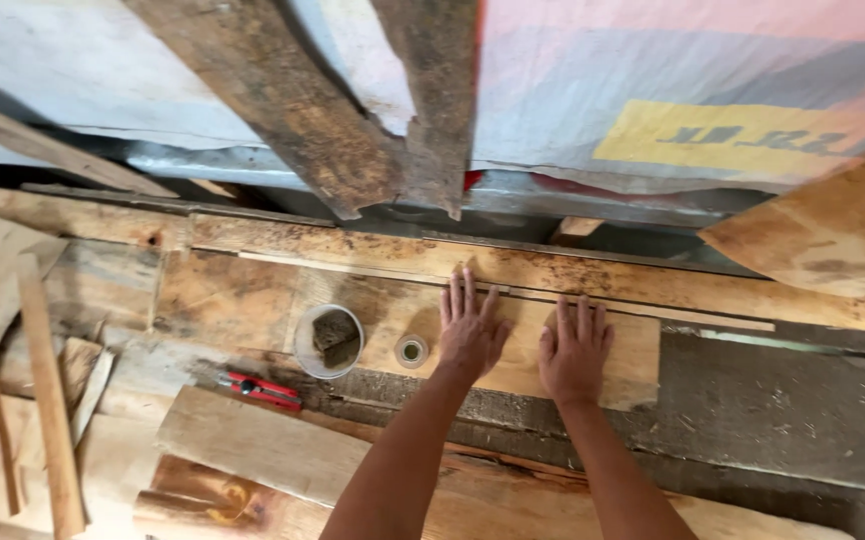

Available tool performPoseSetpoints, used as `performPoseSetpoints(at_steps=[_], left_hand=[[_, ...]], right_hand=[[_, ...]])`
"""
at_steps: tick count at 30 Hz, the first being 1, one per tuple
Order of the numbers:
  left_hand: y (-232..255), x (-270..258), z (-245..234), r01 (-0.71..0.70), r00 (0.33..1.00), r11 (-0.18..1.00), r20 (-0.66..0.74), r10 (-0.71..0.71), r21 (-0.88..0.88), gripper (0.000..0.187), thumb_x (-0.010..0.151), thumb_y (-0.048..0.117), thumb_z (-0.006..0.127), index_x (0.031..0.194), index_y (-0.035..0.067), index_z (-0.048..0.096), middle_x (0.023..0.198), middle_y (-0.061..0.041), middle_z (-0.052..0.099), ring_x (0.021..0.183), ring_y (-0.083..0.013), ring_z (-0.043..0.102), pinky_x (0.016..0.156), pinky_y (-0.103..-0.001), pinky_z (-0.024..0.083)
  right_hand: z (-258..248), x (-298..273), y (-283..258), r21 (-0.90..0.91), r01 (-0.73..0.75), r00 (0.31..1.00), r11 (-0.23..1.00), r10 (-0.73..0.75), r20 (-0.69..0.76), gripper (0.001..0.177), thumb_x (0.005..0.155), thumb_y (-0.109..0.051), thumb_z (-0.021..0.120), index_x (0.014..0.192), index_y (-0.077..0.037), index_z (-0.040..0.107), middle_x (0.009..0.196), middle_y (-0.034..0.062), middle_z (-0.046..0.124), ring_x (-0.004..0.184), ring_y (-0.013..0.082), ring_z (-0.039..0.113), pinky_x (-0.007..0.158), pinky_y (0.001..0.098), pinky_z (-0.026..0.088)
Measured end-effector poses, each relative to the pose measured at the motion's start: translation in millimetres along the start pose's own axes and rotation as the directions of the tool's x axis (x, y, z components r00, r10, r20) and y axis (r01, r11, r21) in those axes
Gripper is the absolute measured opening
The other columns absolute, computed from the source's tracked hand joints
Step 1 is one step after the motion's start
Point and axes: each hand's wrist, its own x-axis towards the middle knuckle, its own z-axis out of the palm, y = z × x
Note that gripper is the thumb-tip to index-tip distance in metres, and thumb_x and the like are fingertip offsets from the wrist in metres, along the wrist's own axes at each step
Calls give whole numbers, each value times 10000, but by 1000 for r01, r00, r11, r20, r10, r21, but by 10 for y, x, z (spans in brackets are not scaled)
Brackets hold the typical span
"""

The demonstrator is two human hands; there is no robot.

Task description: Trimming and shaping thin wood strips using a utility knife on a workbench.

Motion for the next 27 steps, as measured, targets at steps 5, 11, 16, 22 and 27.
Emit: performPoseSetpoints(at_steps=[5, 11, 16, 22, 27], left_hand=[[-24, -3, 19, 5, 1000, 1000, -3, -5, -24, 735, 1006, 524, 477, 1597, 106, 348, 1691, -320, 32, 1575, -482, -1, 1245, -619, 44], [-34, 10, 45, -7, 999, 1000, 45, 8, -19, 723, 1025, 519, 434, 1604, 106, 305, 1687, -313, -23, 1577, -434, -34, 1234, -602, 38], [58, -28, 14, -8, 1000, 1000, 20, 9, -20, 709, 1033, 508, 429, 1605, 105, 323, 1704, -292, -21, 1592, -414, -31, 1245, -603, 43], [150, -56, 57, 63, 997, 996, 47, -66, 67, 669, 1042, 459, 450, 1590, 95, 329, 1716, -247, -39, 1594, -398, -26, 1231, -643, 58], [340, -211, 124, 105, 994, 994, 29, -105, 2, 741, 1015, 397, 487, 1641, 96, 228, 1711, -223, -55, 1572, -407, -17, 1196, -666, 62]], right_hand=[[59, -9, 2, 19, 3, 1000, 1000, -2, -18, 612, 1036, -380, 468, 1606, -160, 420, 1671, 189, 331, 1570, 447, 220, 1255, 648, 149], [64, -5, 22, 19, -22, 999, 1000, 22, 34, 621, 1066, -422, 388, 1626, -153, 354, 1694, 203, 256, 1585, 435, 146, 1257, 635, 92], [56, -12, 36, -2, -40, 998, 999, 41, 41, 620, 1058, -428, 388, 1618, -165, 355, 1689, 190, 260, 1582, 427, 149, 1262, 628, 95], [48, 5, 30, 9, -14, 1000, 1000, 14, 19, 628, 1040, -409, 415, 1615, -162, 368, 1682, 189, 274, 1573, 429, 169, 1262, 631, 117], [52, 2, 60, 20, -28, 997, 999, 26, 70, 614, 1041, -418, 434, 1595, -160, 375, 1667, 212, 261, 1563, 449, 157, 1246, 636, 117]])
